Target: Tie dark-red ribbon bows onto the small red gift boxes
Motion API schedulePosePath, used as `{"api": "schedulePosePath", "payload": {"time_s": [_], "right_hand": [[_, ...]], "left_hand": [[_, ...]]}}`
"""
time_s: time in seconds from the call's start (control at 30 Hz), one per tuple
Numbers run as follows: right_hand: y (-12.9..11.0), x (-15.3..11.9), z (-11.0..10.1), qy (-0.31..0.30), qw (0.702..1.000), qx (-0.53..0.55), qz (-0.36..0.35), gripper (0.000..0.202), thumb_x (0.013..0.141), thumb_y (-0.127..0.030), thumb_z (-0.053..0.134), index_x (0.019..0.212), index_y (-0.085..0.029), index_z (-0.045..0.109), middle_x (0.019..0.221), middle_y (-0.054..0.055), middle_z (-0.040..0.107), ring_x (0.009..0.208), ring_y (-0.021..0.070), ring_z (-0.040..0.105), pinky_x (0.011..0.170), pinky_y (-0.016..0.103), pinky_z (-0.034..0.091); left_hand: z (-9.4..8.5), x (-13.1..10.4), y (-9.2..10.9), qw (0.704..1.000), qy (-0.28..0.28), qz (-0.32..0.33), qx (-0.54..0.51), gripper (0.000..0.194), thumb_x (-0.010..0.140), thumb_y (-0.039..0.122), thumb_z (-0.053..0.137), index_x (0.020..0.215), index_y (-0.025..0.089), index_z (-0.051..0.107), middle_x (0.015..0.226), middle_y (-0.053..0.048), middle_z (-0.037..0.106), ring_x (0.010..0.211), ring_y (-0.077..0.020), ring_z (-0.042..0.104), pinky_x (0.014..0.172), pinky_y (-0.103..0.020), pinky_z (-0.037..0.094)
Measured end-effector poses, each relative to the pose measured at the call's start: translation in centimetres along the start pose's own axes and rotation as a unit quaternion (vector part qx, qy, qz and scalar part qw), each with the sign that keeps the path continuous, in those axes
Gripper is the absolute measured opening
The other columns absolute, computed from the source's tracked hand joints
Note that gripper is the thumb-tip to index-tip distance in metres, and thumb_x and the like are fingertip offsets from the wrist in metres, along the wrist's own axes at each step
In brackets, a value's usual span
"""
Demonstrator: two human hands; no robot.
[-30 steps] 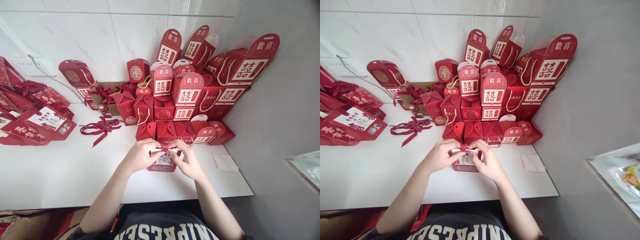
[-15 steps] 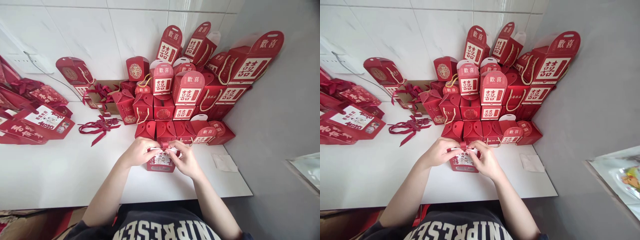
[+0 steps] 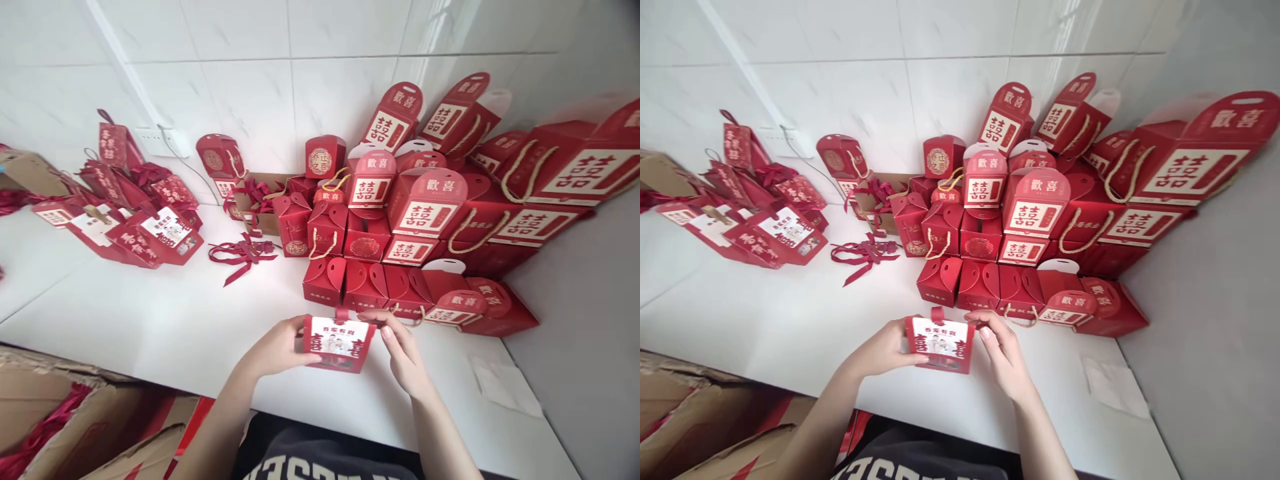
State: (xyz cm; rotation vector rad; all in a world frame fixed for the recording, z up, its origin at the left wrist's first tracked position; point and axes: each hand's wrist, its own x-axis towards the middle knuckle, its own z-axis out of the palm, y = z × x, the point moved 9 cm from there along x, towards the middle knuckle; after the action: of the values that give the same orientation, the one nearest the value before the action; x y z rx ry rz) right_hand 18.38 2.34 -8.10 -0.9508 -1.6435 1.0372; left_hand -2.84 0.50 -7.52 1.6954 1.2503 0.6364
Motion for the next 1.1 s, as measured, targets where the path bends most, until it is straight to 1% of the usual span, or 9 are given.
{"api": "schedulePosePath", "payload": {"time_s": [0.1,0.2,0.27,0.37,0.47,0.57,0.73,0.97,1.1], "right_hand": [[1.4,-0.3,0.0,0.015,0.999,0.025,0.014,0.034,0.102,-0.042,0.038,0.109,-0.024,0.066,0.106,0.008,0.069,0.095,0.0231,0.066,0.085,0.036,0.054],[2.7,-0.9,0.1,0.014,0.999,0.026,0.043,0.035,0.102,-0.043,0.038,0.104,-0.022,0.067,0.1,0.008,0.069,0.091,0.0226,0.065,0.083,0.035,0.053],[3.2,-1.4,0.5,0.002,0.998,0.014,0.061,0.036,0.102,-0.042,0.038,0.103,-0.021,0.067,0.098,0.008,0.069,0.091,0.0224,0.064,0.083,0.035,0.052],[3.1,-1.6,1.5,-0.025,0.998,-0.011,0.065,0.035,0.103,-0.042,0.038,0.102,-0.022,0.066,0.097,0.007,0.068,0.091,0.0216,0.063,0.083,0.033,0.05],[2.6,-1.6,2.5,-0.062,0.996,-0.037,0.058,0.033,0.103,-0.042,0.039,0.101,-0.023,0.066,0.095,0.006,0.067,0.091,0.0206,0.062,0.082,0.031,0.048],[2.7,-1.6,3.0,-0.084,0.993,-0.055,0.059,0.031,0.103,-0.041,0.04,0.098,-0.023,0.065,0.094,0.005,0.066,0.091,0.02,0.061,0.082,0.031,0.046],[3.3,-1.6,3.0,-0.091,0.991,-0.075,0.068,0.031,0.103,-0.04,0.041,0.094,-0.023,0.065,0.093,0.005,0.066,0.089,0.0202,0.061,0.082,0.031,0.045],[3.3,-1.2,3.1,-0.091,0.987,-0.117,0.061,0.03,0.103,-0.039,0.041,0.09,-0.022,0.063,0.088,0.004,0.065,0.085,0.0195,0.061,0.08,0.032,0.044],[3.6,-1.1,2.9,-0.086,0.985,-0.134,0.064,0.031,0.103,-0.038,0.04,0.088,-0.022,0.061,0.087,0.004,0.064,0.084,0.0194,0.061,0.079,0.032,0.045]], "left_hand": [[-4.7,-4.4,-2.5,0.996,0.069,-0.058,0.028,0.042,0.076,0.03,0.074,0.117,0.021,0.068,0.118,-0.009,0.072,0.108,-0.031,0.069,0.094,-0.042,0.056],[-11.9,-9.5,-7.4,0.955,0.195,-0.206,0.088,0.051,0.073,0.044,0.075,0.118,0.02,0.066,0.118,-0.01,0.072,0.107,-0.0343,0.069,0.092,-0.044,0.057],[-17.2,-12.8,-10.4,0.88,0.319,-0.314,0.156,0.06,0.069,0.048,0.077,0.119,0.018,0.064,0.115,-0.013,0.072,0.107,-0.0389,0.068,0.093,-0.048,0.054],[-22.4,-16.6,-13.5,0.723,0.498,-0.448,0.169,0.079,0.074,0.046,0.073,0.134,0.003,0.047,0.123,-0.03,0.063,0.117,-0.0489,0.059,0.097,-0.058,0.048],[-25.2,-16.3,-14.9,0.656,0.567,-0.47,0.169,0.087,0.079,0.044,0.068,0.14,-0.005,0.031,0.132,-0.041,0.048,0.123,-0.0541,0.051,0.095,-0.068,0.044],[-27.9,-14.0,-16.0,0.668,0.585,-0.429,0.165,0.081,0.073,0.042,0.075,0.133,0.0,0.041,0.129,-0.037,0.052,0.121,-0.0515,0.054,0.096,-0.067,0.044],[-30.8,-8.4,-17.1,0.73,0.6,-0.269,0.188,0.059,0.075,0.04,0.074,0.121,0.009,0.054,0.121,-0.019,0.061,0.117,-0.0332,0.06,0.105,-0.047,0.047],[-32.1,-5.4,-18.7,0.67,0.697,-0.183,0.177,0.061,0.082,0.03,0.066,0.13,0.002,0.041,0.134,-0.025,0.044,0.132,-0.0358,0.045,0.115,-0.05,0.037],[-33.5,-4.7,-19.4,0.668,0.71,-0.167,0.149,0.062,0.082,0.027,0.068,0.128,-0.002,0.039,0.131,-0.024,0.045,0.129,-0.0376,0.046,0.115,-0.051,0.036]]}}
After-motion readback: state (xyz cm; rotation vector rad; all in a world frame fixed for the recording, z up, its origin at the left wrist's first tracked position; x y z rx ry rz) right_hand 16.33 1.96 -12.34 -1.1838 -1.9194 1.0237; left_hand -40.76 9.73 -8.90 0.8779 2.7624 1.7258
